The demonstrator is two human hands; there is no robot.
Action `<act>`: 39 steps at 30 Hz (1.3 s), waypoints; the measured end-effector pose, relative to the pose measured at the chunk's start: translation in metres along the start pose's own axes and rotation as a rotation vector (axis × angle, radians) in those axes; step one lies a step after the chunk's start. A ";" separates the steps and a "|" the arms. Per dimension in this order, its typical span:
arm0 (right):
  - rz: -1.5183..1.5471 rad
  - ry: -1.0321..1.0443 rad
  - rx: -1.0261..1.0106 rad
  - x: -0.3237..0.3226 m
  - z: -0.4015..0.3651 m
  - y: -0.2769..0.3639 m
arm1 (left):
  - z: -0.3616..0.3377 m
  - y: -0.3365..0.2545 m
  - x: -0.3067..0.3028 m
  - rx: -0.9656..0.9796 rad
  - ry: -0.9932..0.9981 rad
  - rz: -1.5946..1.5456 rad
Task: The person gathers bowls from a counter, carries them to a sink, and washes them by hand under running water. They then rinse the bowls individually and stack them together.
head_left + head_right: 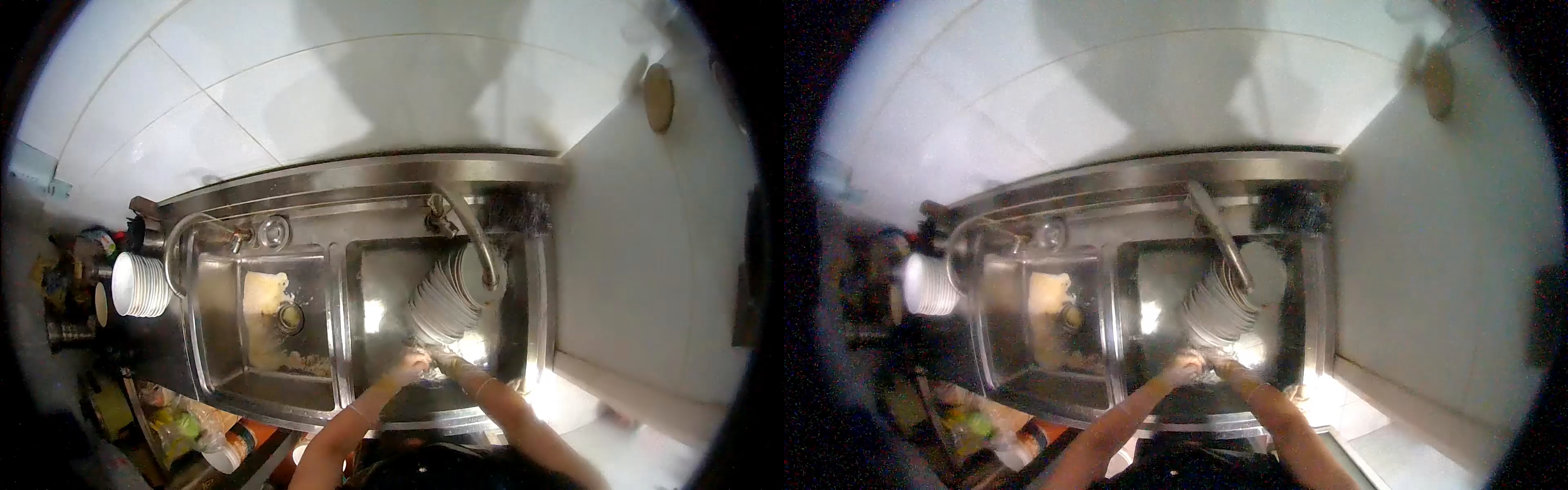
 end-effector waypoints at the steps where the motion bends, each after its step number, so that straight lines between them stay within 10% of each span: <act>1: -0.391 0.094 -0.081 0.006 -0.006 0.045 | 0.001 -0.012 0.005 -0.176 -0.144 -0.147; 4: 0.516 -0.321 0.212 0.018 0.017 0.006 | 0.017 -0.010 0.021 -0.832 -0.746 -0.564; 6: 0.594 -0.455 0.231 0.012 0.032 -0.026 | 0.039 0.018 0.016 -0.878 -0.793 -0.350; 8: 0.957 -0.365 0.261 0.017 0.039 -0.023 | 0.071 0.020 -0.010 -0.981 -0.415 -0.041; 13: 1.731 -0.086 0.253 0.025 0.049 -0.008 | 0.100 0.061 -0.022 -0.759 -0.388 0.118; 16: 0.655 -0.102 -0.298 0.010 0.090 -0.103 | 0.117 -0.009 -0.065 -0.928 -0.332 0.035; 18: 1.073 -0.322 0.479 0.024 0.057 -0.002 | 0.120 -0.016 -0.076 -0.995 -0.260 0.105; 25: 0.536 -0.082 -0.046 0.015 -0.003 0.102 | 0.106 0.030 -0.085 -0.949 -0.459 0.182; 28: 0.369 -0.142 0.111 0.008 0.002 0.125 | 0.076 0.018 -0.093 -1.131 -0.391 0.276; 32: 0.867 -0.216 0.029 -0.011 0.052 0.074 | 0.020 0.010 -0.069 -1.134 -0.682 0.016; 36: -0.153 -0.242 -0.107 0.024 0.044 0.123 | -0.003 -0.044 -0.044 -1.020 -0.851 -0.635; 39: -0.904 -0.330 -0.249 0.053 0.057 0.100 | -0.046 -0.029 -0.028 -1.042 -0.464 -1.138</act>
Point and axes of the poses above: each hand's wrist, its own z-axis towards the middle knuckle, its own x-axis out of the palm, y = z × x, the point moved 1 cm from there along z, towards the middle knuckle, and after that the axes turned 12 degrees about z, right-handed, at the moved point
